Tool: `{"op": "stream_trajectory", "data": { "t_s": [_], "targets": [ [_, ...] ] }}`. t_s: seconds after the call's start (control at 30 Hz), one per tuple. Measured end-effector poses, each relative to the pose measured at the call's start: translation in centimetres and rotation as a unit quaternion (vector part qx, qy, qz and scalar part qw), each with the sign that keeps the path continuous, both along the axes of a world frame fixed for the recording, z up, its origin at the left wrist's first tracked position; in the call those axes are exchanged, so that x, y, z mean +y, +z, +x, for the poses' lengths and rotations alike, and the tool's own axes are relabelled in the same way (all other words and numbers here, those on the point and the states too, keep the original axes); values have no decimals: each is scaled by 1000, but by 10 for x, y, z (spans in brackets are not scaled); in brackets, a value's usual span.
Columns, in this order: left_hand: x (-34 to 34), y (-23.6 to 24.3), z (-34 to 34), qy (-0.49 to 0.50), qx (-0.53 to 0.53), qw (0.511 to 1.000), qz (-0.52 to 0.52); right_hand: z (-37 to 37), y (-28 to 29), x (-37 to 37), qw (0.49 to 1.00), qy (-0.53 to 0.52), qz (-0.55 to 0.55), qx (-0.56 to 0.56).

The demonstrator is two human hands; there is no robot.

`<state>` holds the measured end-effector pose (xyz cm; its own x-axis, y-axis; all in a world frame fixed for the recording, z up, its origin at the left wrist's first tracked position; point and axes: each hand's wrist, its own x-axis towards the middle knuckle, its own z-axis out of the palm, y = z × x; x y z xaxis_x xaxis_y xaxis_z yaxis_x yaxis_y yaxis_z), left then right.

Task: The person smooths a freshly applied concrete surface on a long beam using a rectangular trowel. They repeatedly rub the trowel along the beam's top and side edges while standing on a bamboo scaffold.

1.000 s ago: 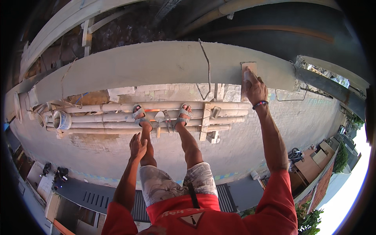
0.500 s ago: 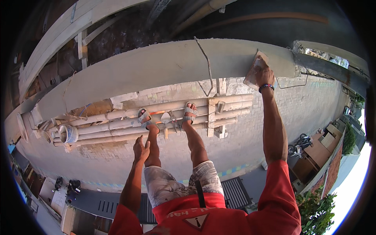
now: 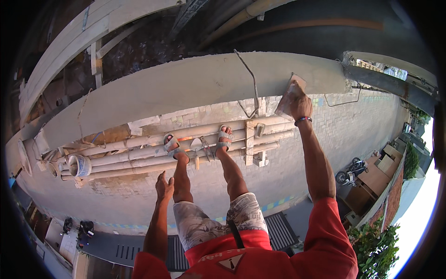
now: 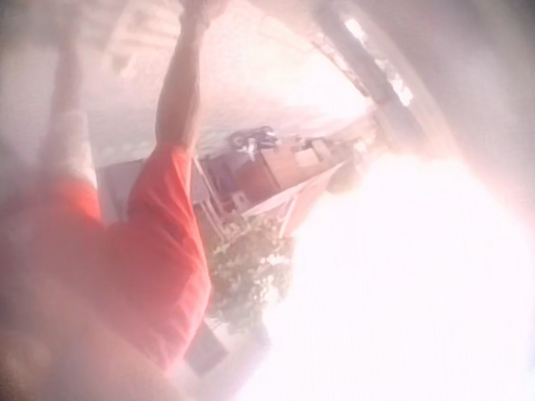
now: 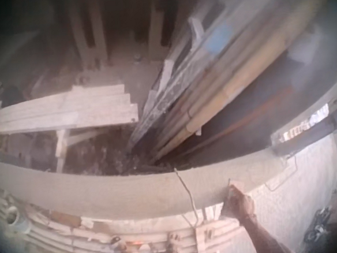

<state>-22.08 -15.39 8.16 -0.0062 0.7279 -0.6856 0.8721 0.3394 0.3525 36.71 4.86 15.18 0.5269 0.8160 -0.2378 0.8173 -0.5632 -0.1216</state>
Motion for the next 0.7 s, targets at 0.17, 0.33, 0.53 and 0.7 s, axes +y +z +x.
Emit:
{"op": "stream_trajectory", "data": {
  "t_s": [0.17,0.33,0.53,0.7],
  "targets": [
    [10,2,10,9,-7,1000,-16,14,20,60,1000,-9,-6,-18],
    [5,8,6,10,6,1000,-24,15,8,26,1000,-25,-6,-4],
    [9,4,13,3,-4,999,-40,42,7,63,998,29,1,-63],
    [2,5,8,10,-8,1000,-25,10,9,35,1000,-12,-16,2]
  ]
}}
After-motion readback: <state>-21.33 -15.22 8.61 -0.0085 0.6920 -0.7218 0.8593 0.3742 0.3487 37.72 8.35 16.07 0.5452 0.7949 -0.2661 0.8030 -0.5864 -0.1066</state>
